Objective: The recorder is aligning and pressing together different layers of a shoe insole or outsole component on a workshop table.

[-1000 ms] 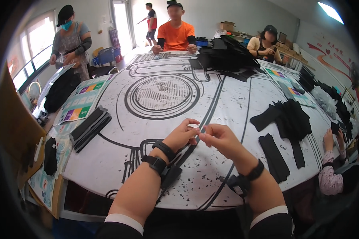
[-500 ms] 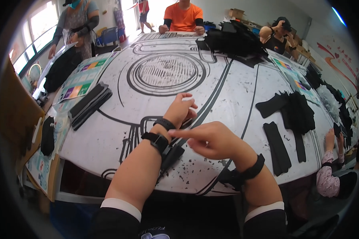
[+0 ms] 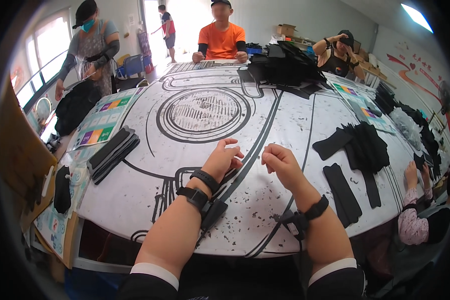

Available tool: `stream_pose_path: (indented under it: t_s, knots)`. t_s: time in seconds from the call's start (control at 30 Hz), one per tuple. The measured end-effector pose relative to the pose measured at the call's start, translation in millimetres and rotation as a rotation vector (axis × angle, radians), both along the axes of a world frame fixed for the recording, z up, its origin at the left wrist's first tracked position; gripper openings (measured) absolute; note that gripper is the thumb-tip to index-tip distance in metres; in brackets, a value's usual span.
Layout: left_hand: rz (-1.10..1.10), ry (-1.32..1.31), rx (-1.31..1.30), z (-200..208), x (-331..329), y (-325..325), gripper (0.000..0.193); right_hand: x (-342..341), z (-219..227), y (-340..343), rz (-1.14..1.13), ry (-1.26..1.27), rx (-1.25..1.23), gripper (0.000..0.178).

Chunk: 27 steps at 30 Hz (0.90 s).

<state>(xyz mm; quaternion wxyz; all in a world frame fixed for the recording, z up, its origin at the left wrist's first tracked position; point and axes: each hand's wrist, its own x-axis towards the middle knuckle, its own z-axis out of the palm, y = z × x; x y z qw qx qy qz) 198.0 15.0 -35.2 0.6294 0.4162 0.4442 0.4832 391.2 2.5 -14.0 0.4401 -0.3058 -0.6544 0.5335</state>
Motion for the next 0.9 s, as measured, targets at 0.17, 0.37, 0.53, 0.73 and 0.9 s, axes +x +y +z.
stream_pose_path:
  t_s: [0.17,0.37,0.53,0.73,0.9]
  knots:
    - [-0.112,0.025,0.054,-6.3,0.1,5.2,0.030,-5.4,-19.9,11.6,-0.055,-0.005,-0.246,0.011]
    - [-0.185,0.126,0.110,-11.5,0.0,7.5,0.021,-2.7,-19.9,16.7,-0.087,0.077,-0.373,0.009]
    - [-0.198,0.147,0.129,-10.7,0.8,7.1,0.021,-0.4,-19.3,17.6,-0.136,0.047,-0.398,0.006]
    - [-0.196,0.158,0.123,-8.4,1.2,4.9,0.021,1.3,-21.1,18.1,-0.156,-0.008,-0.370,0.006]
    - [-0.217,0.148,0.127,-11.1,0.4,7.0,0.022,2.7,-21.5,18.8,-0.160,-0.109,-0.350,0.006]
